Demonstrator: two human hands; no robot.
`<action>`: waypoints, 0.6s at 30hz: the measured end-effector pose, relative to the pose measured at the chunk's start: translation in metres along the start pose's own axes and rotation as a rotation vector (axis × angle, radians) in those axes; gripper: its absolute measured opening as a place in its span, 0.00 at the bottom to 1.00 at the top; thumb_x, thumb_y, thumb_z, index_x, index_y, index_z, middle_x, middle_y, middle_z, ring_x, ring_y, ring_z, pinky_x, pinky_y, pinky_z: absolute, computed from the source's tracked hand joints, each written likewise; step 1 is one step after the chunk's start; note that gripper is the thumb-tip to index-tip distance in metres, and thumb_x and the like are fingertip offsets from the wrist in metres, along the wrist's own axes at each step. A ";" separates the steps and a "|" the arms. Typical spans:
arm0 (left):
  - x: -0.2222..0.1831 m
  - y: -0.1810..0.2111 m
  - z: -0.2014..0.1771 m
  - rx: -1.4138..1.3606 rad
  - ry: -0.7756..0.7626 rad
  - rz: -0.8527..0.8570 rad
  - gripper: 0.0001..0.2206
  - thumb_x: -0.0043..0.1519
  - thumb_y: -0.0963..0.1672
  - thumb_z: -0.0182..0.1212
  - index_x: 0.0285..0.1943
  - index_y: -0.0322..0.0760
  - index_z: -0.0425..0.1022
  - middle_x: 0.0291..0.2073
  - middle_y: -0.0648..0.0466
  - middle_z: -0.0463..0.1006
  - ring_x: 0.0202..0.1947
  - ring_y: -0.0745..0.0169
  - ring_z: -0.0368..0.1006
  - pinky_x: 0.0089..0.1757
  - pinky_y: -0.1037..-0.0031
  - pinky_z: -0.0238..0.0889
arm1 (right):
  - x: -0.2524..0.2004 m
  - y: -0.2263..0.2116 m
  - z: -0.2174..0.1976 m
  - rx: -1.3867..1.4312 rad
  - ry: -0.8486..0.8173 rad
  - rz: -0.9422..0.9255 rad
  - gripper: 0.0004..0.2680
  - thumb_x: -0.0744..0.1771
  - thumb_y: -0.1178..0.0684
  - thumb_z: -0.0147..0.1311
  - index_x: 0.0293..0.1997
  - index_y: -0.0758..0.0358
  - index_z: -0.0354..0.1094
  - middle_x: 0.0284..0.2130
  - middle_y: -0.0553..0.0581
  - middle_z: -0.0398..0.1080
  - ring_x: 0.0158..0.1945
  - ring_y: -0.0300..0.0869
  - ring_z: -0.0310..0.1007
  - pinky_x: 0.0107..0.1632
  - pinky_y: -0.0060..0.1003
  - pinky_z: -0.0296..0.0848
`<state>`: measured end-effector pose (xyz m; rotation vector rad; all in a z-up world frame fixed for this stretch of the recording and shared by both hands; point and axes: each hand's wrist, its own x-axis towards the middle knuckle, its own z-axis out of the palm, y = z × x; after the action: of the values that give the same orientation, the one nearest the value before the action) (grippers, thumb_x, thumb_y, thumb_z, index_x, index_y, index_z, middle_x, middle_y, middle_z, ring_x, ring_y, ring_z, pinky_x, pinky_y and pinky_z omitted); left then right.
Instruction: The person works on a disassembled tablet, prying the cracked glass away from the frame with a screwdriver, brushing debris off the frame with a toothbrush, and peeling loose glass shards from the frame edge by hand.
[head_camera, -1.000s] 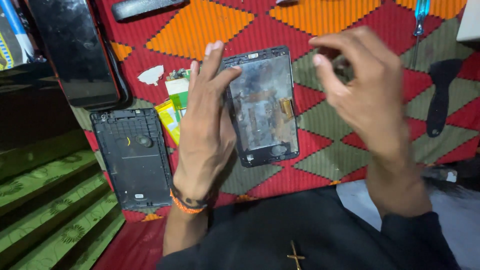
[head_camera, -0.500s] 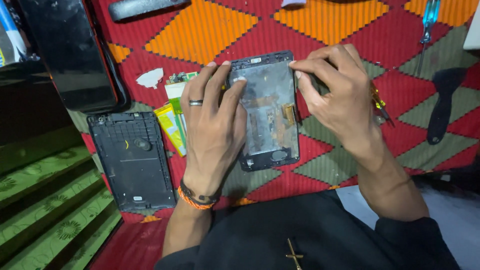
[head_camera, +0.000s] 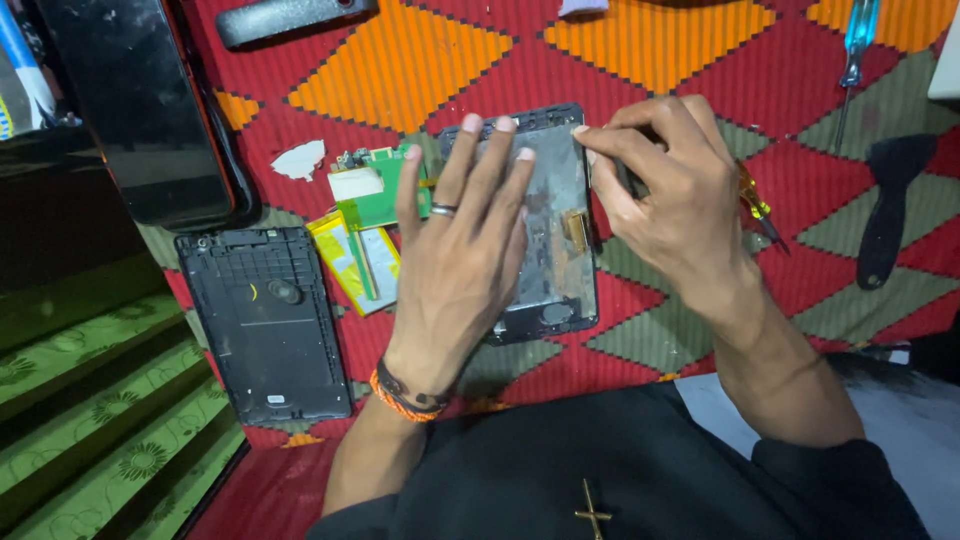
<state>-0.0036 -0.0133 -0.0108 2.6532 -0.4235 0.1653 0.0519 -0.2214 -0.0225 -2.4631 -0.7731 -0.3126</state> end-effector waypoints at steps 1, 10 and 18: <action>0.002 0.003 -0.003 0.005 -0.033 0.019 0.22 0.67 0.41 0.64 0.72 0.32 0.71 0.74 0.47 0.62 0.76 0.53 0.48 0.71 0.51 0.30 | 0.001 -0.001 -0.001 -0.012 -0.001 -0.003 0.07 0.66 0.71 0.66 0.46 0.72 0.82 0.39 0.61 0.71 0.39 0.46 0.63 0.38 0.32 0.64; 0.002 0.010 0.006 0.118 -0.145 -0.030 0.26 0.71 0.44 0.60 0.79 0.35 0.63 0.77 0.50 0.54 0.78 0.52 0.45 0.71 0.49 0.31 | -0.002 -0.009 -0.002 -0.249 -0.037 0.002 0.08 0.66 0.64 0.66 0.48 0.64 0.83 0.44 0.58 0.72 0.43 0.46 0.66 0.44 0.38 0.68; 0.005 0.019 0.004 0.247 -0.079 0.006 0.24 0.69 0.43 0.62 0.74 0.29 0.69 0.74 0.48 0.59 0.74 0.52 0.52 0.69 0.59 0.40 | -0.003 -0.007 -0.001 -0.268 -0.056 -0.008 0.08 0.66 0.63 0.65 0.49 0.64 0.83 0.44 0.57 0.73 0.43 0.45 0.66 0.43 0.37 0.67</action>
<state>-0.0048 -0.0323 -0.0059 2.9093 -0.4636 0.1221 0.0452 -0.2186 -0.0202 -2.7298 -0.8101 -0.3724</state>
